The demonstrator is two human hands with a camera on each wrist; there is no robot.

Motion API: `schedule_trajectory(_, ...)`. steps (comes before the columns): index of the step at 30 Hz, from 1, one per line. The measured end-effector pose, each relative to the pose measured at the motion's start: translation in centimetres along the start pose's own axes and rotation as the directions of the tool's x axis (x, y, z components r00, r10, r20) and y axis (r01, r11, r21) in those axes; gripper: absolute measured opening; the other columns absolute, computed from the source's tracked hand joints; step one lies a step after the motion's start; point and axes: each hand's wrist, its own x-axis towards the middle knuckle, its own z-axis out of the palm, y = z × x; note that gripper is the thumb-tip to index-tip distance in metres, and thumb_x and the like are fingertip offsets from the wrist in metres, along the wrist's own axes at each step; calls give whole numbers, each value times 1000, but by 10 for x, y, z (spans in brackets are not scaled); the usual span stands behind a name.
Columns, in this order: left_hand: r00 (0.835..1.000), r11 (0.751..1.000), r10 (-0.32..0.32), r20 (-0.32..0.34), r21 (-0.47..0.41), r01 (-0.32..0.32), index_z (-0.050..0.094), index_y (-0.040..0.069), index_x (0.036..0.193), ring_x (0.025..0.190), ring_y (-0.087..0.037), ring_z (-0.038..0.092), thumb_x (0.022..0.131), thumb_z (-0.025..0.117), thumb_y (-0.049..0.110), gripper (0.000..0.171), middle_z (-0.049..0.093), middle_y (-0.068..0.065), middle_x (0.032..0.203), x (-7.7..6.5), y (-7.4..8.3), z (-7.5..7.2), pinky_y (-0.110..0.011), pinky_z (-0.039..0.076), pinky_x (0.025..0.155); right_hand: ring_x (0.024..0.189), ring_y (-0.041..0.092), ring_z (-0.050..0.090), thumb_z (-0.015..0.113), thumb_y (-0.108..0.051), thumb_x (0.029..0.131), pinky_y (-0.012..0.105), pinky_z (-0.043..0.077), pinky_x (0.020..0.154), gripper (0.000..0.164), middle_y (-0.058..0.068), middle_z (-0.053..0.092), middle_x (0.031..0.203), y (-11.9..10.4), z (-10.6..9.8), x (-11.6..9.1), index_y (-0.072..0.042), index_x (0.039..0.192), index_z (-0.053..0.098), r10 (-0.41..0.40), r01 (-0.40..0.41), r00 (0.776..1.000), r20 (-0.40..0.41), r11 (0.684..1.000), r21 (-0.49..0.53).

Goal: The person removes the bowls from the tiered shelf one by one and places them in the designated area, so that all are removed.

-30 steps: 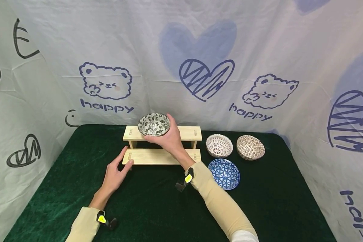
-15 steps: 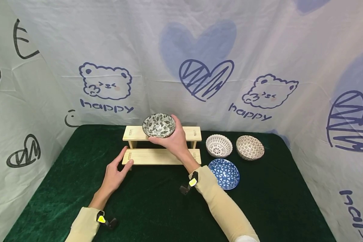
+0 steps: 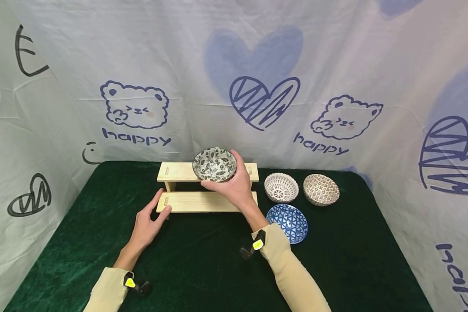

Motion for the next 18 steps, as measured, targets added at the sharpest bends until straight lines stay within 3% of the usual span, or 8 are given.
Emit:
schedule_trajectory(11, 1000, 1000, -4, 3, 1, 4, 34, 9, 164, 155, -35, 32, 104, 65, 37, 73, 34, -10, 168, 0, 0, 1, -61, 27, 124, 135, 29, 51, 100, -18, 66, 47, 43, 115, 112, 11, 50, 151, 3, -23, -15, -11, 159, 38, -4, 5, 1000, -27, 1000, 14)
schedule_trajectory(18, 1000, 1000, -9, 8, 0, 9, 33, 11, 164, 156, -34, 31, 105, 65, 38, 73, 33, -10, 169, 0, 0, 0, -60, 26, 124, 136, 32, 49, 100, -15, 66, 49, 42, 115, 111, 13, 48, 152, 5, -39, -26, -14, 159, 38, 22, -22, 999, -40, 1000, 13)
